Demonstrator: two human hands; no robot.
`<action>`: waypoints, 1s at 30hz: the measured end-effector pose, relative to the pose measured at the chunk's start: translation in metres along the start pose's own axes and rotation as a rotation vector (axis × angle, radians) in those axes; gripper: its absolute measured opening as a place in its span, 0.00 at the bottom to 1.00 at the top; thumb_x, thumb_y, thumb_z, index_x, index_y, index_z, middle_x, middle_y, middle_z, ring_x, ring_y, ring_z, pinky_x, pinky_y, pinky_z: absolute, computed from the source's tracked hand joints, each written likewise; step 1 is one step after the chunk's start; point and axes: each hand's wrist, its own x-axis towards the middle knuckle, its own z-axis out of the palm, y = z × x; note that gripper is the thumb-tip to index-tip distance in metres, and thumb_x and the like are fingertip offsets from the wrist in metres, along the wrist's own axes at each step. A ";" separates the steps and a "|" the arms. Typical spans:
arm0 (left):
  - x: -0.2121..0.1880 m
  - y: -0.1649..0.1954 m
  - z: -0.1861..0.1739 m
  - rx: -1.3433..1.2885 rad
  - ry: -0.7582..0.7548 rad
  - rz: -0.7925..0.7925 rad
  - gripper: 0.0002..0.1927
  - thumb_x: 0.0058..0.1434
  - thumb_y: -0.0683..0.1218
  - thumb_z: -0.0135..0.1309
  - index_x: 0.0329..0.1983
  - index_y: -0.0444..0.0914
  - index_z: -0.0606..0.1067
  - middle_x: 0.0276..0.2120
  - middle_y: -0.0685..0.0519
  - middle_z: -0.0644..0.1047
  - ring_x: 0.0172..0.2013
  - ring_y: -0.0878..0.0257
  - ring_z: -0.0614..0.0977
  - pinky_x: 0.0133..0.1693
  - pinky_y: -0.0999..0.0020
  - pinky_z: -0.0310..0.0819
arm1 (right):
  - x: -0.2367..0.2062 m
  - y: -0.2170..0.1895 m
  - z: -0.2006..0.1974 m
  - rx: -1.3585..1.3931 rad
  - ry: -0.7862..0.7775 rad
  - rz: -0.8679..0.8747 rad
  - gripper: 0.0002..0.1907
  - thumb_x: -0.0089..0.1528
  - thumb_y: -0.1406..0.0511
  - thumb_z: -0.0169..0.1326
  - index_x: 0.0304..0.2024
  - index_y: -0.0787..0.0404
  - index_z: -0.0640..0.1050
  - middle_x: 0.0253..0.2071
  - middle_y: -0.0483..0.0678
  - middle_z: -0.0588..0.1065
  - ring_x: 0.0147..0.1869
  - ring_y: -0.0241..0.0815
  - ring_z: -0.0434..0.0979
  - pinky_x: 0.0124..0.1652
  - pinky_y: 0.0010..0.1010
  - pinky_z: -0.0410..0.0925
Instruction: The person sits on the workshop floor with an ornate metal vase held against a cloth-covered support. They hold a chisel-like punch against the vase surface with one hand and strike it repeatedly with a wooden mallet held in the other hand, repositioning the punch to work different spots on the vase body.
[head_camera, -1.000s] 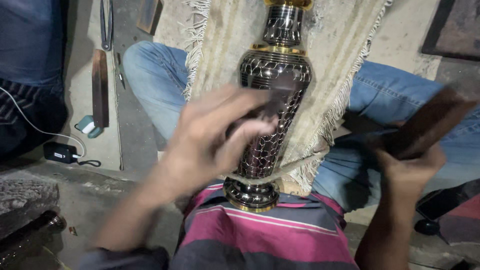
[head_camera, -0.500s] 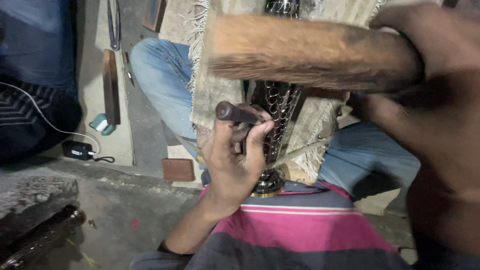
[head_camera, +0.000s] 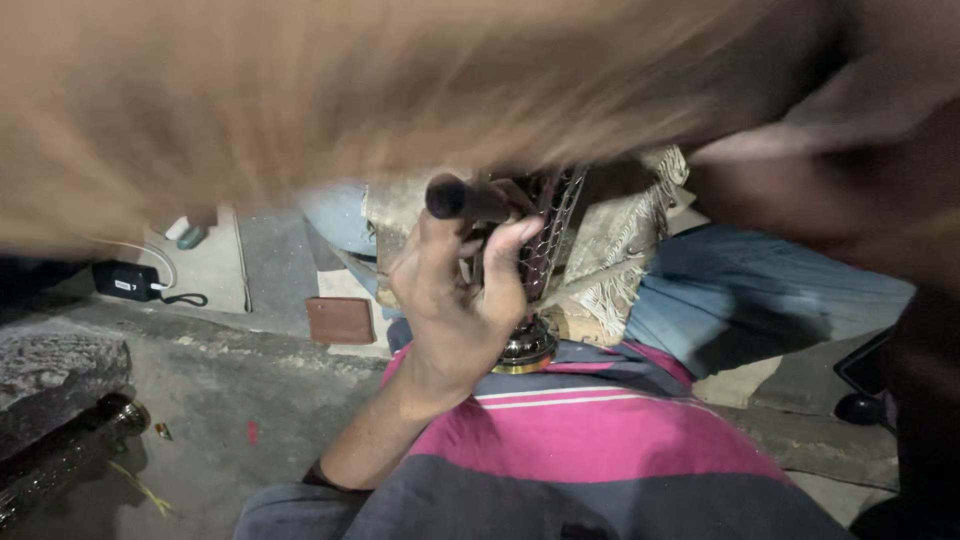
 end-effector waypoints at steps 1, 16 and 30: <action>0.000 0.000 0.000 0.019 0.001 0.026 0.13 0.69 0.35 0.59 0.54 0.32 0.71 0.40 0.48 0.80 0.36 0.63 0.84 0.35 0.72 0.78 | -0.001 0.002 0.001 -0.001 -0.005 0.002 0.23 0.55 0.76 0.70 0.51 0.70 0.76 0.44 0.55 0.77 0.48 0.47 0.80 0.45 0.35 0.71; 0.005 0.007 -0.005 0.188 -0.163 -0.013 0.12 0.60 0.33 0.63 0.46 0.35 0.80 0.29 0.49 0.77 0.26 0.58 0.78 0.32 0.61 0.71 | -0.012 0.025 0.010 0.039 -0.004 0.081 0.17 0.59 0.75 0.69 0.46 0.70 0.75 0.41 0.53 0.76 0.45 0.44 0.79 0.44 0.33 0.72; 0.047 0.026 -0.023 0.192 -0.478 0.198 0.27 0.51 0.29 0.58 0.56 0.34 0.74 0.43 0.47 0.79 0.44 0.50 0.79 0.46 0.57 0.74 | -0.050 0.061 0.038 0.152 0.153 0.227 0.12 0.64 0.75 0.67 0.42 0.71 0.75 0.39 0.51 0.76 0.42 0.42 0.79 0.43 0.31 0.72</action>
